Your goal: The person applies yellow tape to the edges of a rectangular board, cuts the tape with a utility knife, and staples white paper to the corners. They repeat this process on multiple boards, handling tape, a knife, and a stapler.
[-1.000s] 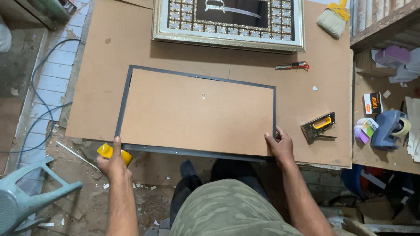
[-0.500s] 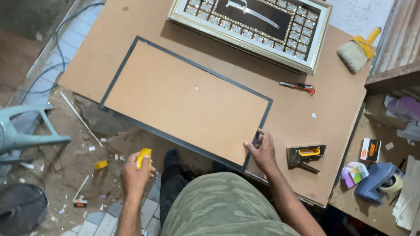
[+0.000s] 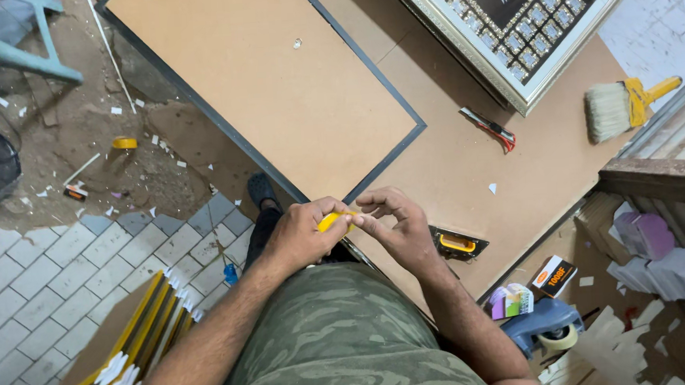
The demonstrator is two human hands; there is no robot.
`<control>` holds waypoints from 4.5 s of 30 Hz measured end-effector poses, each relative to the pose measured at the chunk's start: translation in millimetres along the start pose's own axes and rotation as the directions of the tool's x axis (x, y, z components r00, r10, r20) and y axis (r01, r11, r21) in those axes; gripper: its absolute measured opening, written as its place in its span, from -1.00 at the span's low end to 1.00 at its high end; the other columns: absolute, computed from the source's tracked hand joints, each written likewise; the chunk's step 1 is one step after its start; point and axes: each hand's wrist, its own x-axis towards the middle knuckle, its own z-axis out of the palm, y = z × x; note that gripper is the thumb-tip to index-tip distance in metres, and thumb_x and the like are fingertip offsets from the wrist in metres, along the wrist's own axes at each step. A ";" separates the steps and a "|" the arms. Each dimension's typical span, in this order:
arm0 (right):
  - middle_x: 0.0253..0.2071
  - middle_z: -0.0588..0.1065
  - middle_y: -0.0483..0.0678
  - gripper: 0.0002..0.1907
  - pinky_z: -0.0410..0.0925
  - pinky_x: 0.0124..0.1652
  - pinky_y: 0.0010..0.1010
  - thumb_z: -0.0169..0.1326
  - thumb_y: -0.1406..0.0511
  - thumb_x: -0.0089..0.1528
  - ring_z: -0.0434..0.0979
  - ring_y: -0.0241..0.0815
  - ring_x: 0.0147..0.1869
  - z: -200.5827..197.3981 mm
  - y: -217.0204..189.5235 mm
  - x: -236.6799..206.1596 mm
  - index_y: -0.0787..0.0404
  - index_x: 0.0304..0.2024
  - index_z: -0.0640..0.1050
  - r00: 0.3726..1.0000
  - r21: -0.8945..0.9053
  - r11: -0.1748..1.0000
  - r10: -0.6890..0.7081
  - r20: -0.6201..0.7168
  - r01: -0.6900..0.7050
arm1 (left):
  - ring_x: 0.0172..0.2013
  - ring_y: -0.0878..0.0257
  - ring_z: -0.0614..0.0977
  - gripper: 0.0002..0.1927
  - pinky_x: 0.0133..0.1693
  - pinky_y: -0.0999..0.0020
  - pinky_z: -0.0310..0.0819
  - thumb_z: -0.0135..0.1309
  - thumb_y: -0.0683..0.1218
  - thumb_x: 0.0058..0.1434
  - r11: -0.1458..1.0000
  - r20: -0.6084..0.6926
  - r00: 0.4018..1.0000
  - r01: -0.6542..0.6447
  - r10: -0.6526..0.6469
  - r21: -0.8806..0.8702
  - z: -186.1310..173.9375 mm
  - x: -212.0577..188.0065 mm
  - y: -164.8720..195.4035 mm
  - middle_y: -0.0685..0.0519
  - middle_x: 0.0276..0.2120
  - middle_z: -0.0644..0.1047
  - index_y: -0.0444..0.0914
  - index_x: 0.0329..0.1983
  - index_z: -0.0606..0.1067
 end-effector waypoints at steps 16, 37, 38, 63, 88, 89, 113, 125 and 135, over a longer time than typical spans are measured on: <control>-0.30 0.58 -0.11 -0.88 0.42 -0.20 -0.54 0.27 0.36 0.28 0.53 -0.36 -0.24 -103.2 92.1 63.1 0.32 -0.24 0.62 0.959 -0.094 0.990 0.078 -0.274 -0.107 | -0.24 0.00 0.73 -0.60 -0.17 0.10 0.60 0.17 0.17 0.13 0.910 -0.152 0.930 0.361 -0.335 0.205 45.9 -9.1 -66.8 -0.05 -0.30 0.68 -0.02 0.01 0.57; -0.46 0.53 -0.24 -0.82 0.32 -0.36 -0.66 0.30 0.31 0.27 0.41 -0.52 -0.40 -110.4 146.3 129.2 0.34 -0.24 0.64 0.977 -0.211 0.976 0.013 -0.211 -0.059 | -0.42 0.20 0.65 -0.67 -0.35 0.28 0.56 0.23 0.11 0.20 0.974 -0.339 0.915 0.227 -0.221 -0.022 83.2 34.7 -152.8 0.01 -0.28 0.56 -0.23 -0.20 0.67; -0.47 0.51 -0.23 -0.82 0.31 -0.37 -0.65 0.31 0.31 0.26 0.39 -0.51 -0.42 -109.9 146.9 130.0 0.34 -0.24 0.65 0.978 -0.237 0.970 0.003 -0.211 -0.054 | -0.49 0.22 0.66 -0.67 -0.39 0.30 0.57 0.22 0.11 0.20 0.959 -0.310 0.907 0.275 -0.284 -0.073 82.3 34.7 -151.2 0.02 -0.28 0.56 -0.23 -0.19 0.67; -0.35 0.58 -0.13 -0.82 0.39 -0.28 -0.57 0.35 0.31 0.25 0.47 -0.41 -0.34 -104.3 148.8 128.9 0.30 -0.20 0.68 0.976 -0.345 0.938 -0.064 -0.208 -0.012 | -0.63 0.26 0.64 -0.67 -0.45 0.30 0.54 0.20 0.16 0.20 0.912 -0.278 0.869 0.388 -0.409 -0.129 74.7 36.8 -137.0 0.10 -0.30 0.60 -0.20 -0.30 0.65; 0.27 0.38 0.28 -0.44 0.24 0.30 -0.03 -0.13 0.11 0.46 0.32 0.24 0.39 -163.4 127.2 72.0 0.39 0.35 0.32 0.978 -0.893 0.445 -0.147 -0.145 -0.066 | -0.15 0.03 0.70 -0.60 -0.08 0.12 0.56 0.15 0.23 0.18 0.969 -0.328 0.919 0.245 -0.218 0.041 73.3 34.6 -133.1 -0.02 -0.20 0.67 -0.16 -0.23 0.66; 0.19 0.45 0.27 -0.50 0.30 0.24 -0.04 -0.16 0.17 0.48 0.39 0.24 0.33 -166.9 126.5 66.7 0.40 0.34 0.36 0.967 -0.863 0.476 -0.088 -0.240 -0.171 | -0.15 0.02 0.70 -0.59 -0.08 0.12 0.56 0.15 0.24 0.18 0.973 -0.340 0.919 0.228 -0.199 0.045 71.9 33.3 -133.8 -0.03 -0.20 0.68 -0.16 -0.23 0.66; -0.51 0.58 0.09 -0.63 0.43 -0.41 -0.05 0.09 0.14 0.32 0.61 0.12 -0.42 70.1 58.7 -21.1 0.12 0.13 0.48 0.932 -0.731 0.633 0.039 0.359 0.255 | -0.26 -0.05 0.64 -0.79 -0.24 0.03 0.52 0.12 0.05 0.26 1.000 -0.505 0.863 -0.007 0.017 0.021 38.3 -22.5 -134.3 -0.06 -0.32 0.57 -0.15 -0.28 0.63; -0.49 0.58 0.07 -0.64 0.46 -0.38 -0.04 0.09 0.15 0.28 0.62 0.14 -0.41 96.3 57.7 -26.8 0.12 0.08 0.54 0.911 -0.752 0.574 0.027 0.413 0.324 | -0.29 -0.03 0.66 -0.80 -0.28 0.04 0.55 0.10 0.04 0.26 0.998 -0.538 0.842 -0.006 0.034 0.055 26.2 -37.0 -140.4 -0.02 -0.31 0.59 -0.12 -0.22 0.64; -0.48 0.59 0.05 -0.66 0.46 -0.39 -0.07 0.08 0.14 0.29 0.63 0.11 -0.41 101.8 52.7 -26.3 0.09 0.06 0.56 0.921 -0.791 0.530 0.047 0.387 0.305 | -0.30 0.04 0.67 -0.79 -0.26 0.10 0.57 0.09 0.03 0.28 0.998 -0.462 0.886 0.055 -0.035 0.030 25.1 -34.6 -144.1 0.00 -0.28 0.59 -0.13 -0.16 0.63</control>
